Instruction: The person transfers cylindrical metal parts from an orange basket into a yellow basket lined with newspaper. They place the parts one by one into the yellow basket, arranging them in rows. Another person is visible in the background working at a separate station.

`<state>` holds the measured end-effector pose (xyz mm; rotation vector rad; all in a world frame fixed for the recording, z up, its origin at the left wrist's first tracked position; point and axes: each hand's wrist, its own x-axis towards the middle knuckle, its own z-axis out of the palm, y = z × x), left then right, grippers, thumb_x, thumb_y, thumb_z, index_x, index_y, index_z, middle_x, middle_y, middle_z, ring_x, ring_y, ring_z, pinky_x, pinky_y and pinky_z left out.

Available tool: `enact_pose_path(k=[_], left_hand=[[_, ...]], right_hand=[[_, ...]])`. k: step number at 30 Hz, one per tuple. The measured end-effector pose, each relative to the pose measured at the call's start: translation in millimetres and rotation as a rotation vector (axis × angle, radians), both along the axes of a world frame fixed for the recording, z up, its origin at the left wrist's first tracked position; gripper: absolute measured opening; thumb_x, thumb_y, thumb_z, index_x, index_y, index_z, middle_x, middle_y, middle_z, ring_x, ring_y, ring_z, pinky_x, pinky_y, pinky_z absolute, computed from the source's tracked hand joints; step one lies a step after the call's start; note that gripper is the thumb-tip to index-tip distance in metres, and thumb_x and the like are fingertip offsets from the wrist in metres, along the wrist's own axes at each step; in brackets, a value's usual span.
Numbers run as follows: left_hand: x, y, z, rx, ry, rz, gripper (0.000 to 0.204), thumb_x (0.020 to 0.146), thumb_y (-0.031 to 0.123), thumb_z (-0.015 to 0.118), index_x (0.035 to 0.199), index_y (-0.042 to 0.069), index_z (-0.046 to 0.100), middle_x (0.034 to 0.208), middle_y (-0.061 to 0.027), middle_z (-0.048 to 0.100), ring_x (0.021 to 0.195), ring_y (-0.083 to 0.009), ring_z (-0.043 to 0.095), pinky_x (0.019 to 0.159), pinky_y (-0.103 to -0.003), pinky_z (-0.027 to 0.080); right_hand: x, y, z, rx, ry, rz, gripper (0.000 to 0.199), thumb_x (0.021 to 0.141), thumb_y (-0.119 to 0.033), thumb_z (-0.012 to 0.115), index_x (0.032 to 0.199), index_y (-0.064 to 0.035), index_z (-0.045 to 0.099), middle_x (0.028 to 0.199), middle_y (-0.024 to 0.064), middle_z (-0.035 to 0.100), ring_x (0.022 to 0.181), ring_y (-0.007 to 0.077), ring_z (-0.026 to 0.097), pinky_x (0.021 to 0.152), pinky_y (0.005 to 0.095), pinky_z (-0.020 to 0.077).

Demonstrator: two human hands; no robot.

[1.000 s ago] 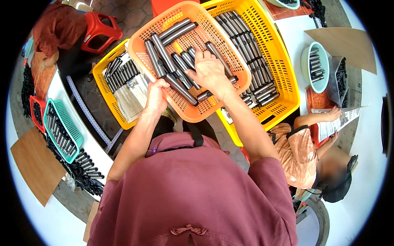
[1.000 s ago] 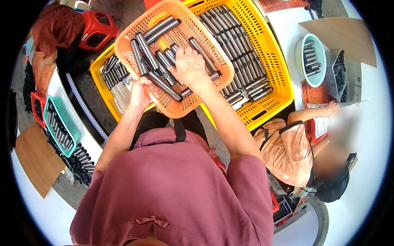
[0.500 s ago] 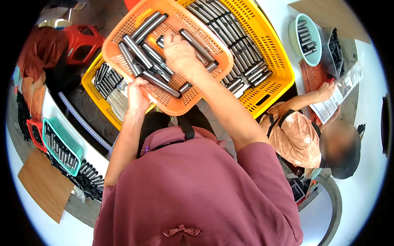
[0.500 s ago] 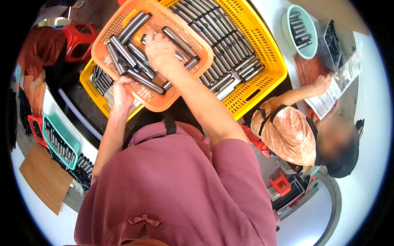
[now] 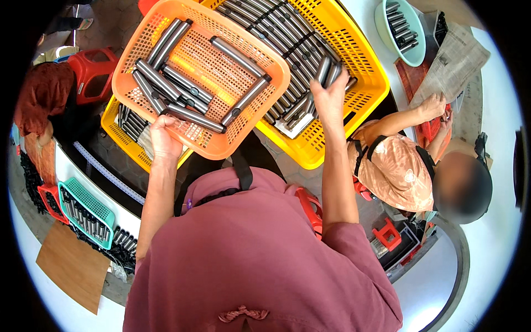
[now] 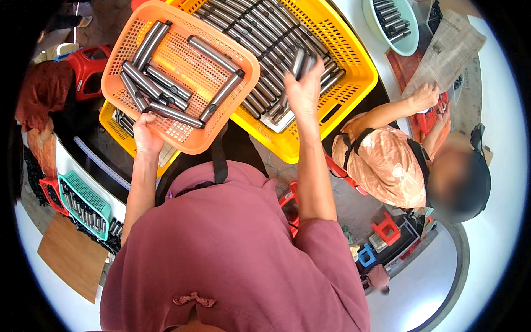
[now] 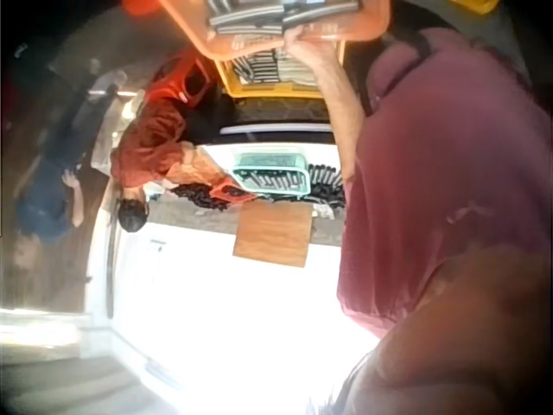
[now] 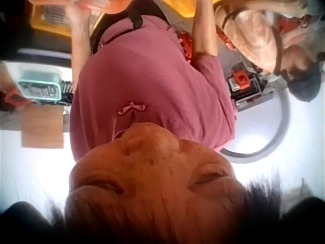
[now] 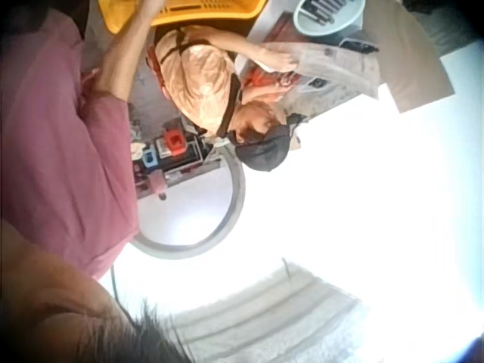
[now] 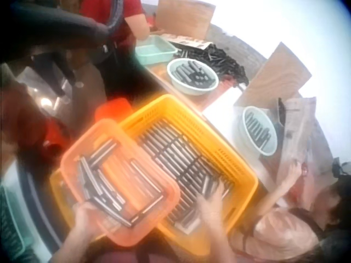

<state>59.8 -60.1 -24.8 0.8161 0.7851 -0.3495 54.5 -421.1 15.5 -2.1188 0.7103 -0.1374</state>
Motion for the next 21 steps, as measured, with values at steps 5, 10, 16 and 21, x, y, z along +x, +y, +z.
enact_pose_path(k=[5, 10, 16, 21], left_hand=[[2.3, -1.5, 5.5, -0.003, -0.012, -0.008, 0.022, 0.070, 0.006, 0.047, 0.089, -0.001, 0.057, 0.090, -0.0126, 0.063, 0.087, -0.0285, 0.061, 0.089, -0.045, 0.049], [1.2, 0.1, 11.2, 0.018, -0.007, -0.018, 0.022, 0.071, 0.005, 0.048, 0.089, -0.003, 0.057, 0.093, -0.0142, 0.064, 0.089, -0.0290, 0.062, 0.088, -0.043, 0.050], [-1.8, 7.0, 1.6, 0.041, 0.003, -0.007, 0.021, 0.069, 0.005, 0.048, 0.088, -0.002, 0.056, 0.091, -0.0154, 0.064, 0.093, -0.0323, 0.062, 0.090, -0.049, 0.048], [0.1, 1.2, 5.5, 0.027, -0.002, 0.005, 0.026, 0.069, 0.004, 0.047, 0.091, -0.005, 0.057, 0.095, -0.0184, 0.064, 0.094, -0.0338, 0.062, 0.091, -0.050, 0.048]], right_hand=[[-68.5, -35.8, -114.8, 0.135, 0.457, -0.357, 0.081, 0.075, -0.009, 0.065, 0.137, 0.0120, 0.019, 0.124, 0.0284, 0.045, 0.115, 0.0375, 0.047, 0.100, 0.0398, 0.0355], [-106.4, -49.3, -194.8, -0.021, 0.578, -0.413, 0.087, 0.076, -0.013, 0.068, 0.138, 0.0158, 0.015, 0.139, 0.0319, 0.032, 0.129, 0.0375, 0.037, 0.109, 0.0350, 0.0267], [-114.9, -52.9, -206.3, 0.118, 0.655, -0.287, 0.056, 0.079, -0.013, 0.056, 0.123, 0.0161, 0.036, 0.121, 0.0317, 0.049, 0.113, 0.0383, 0.052, 0.099, 0.0383, 0.0374], [-119.9, -49.8, -204.2, -0.058, 0.623, -0.214, 0.047, 0.080, -0.016, 0.061, 0.112, 0.0128, 0.039, 0.108, 0.0335, 0.057, 0.106, 0.0450, 0.056, 0.094, 0.0420, 0.0431]])
